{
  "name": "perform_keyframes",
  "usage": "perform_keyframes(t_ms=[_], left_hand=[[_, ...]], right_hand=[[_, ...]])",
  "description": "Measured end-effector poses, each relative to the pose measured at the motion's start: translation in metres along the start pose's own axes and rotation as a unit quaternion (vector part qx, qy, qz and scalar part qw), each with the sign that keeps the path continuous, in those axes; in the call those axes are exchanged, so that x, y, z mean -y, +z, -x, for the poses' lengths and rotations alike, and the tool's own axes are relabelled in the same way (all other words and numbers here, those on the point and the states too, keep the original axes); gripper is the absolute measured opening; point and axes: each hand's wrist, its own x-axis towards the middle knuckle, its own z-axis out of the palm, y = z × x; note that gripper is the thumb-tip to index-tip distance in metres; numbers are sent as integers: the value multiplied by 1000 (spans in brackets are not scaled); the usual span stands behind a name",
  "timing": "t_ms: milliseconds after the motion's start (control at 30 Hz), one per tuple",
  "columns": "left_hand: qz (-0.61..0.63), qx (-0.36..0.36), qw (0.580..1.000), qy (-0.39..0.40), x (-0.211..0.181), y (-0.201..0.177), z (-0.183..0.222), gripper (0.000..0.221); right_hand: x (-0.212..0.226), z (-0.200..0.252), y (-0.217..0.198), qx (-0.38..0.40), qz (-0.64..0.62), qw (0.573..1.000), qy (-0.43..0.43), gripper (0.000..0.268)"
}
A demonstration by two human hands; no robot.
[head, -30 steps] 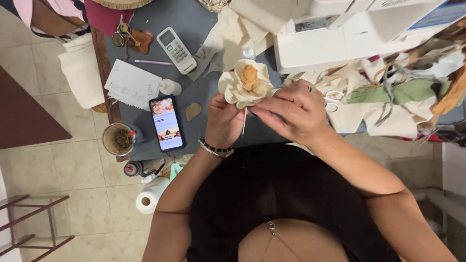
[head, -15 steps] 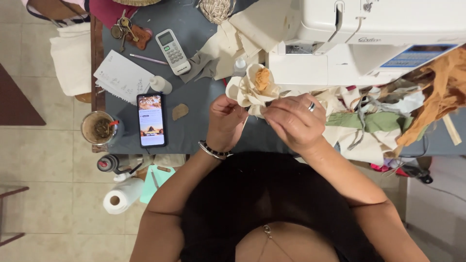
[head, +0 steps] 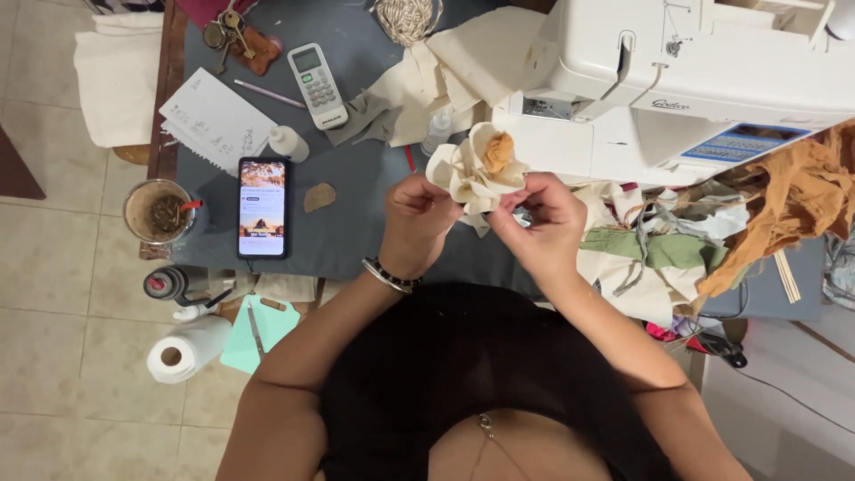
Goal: Assembling a decorative flower from fabric petals and a central core at a workstation.
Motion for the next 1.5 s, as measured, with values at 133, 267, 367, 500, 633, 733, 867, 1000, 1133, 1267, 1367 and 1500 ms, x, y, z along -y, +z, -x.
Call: perform_keyframes(t_ms=[133,267,367,500,633,733,867,1000,1133,1267,1367,1500], left_hand=[[-15,37,998,40,-3,-4,2,18],[-24,59,996,65,-9,-2,0,22],[-12,68,994,84,-16,6,-2,24],[2,94,990,101,-11,-13,-7,25],[-15,169,972,163,-25,-24,-13,43],[-122,268,940,174,-61,-18,-12,35],[-210,336,910,124,-83,-14,-6,12],[-206,332,914,111,-83,-15,0,11],[-116,320,940,2,-72,-26,4,15],[-63,339,935,-85,-66,-32,7,19],[-74,350,927,-109,-61,-39,8,22],[-55,353,922,-150,-63,-40,9,23]], right_hand=[[7,-2,2,-20,-18,998,48,26],[5,-2,8,-31,-16,999,40,30],[12,1,7,-22,22,999,22,26],[27,3,5,12,30,999,35,16],[21,4,-16,66,15,995,79,19],[32,-13,-17,59,-57,986,145,29],[56,-33,-12,196,-121,964,132,44],[57,-41,-21,282,-107,949,96,24],[62,-50,-22,311,-85,945,53,16],[59,-57,-16,385,-44,922,28,24],[96,-79,1,457,-24,888,38,24],[96,-87,-1,488,9,871,47,19]])
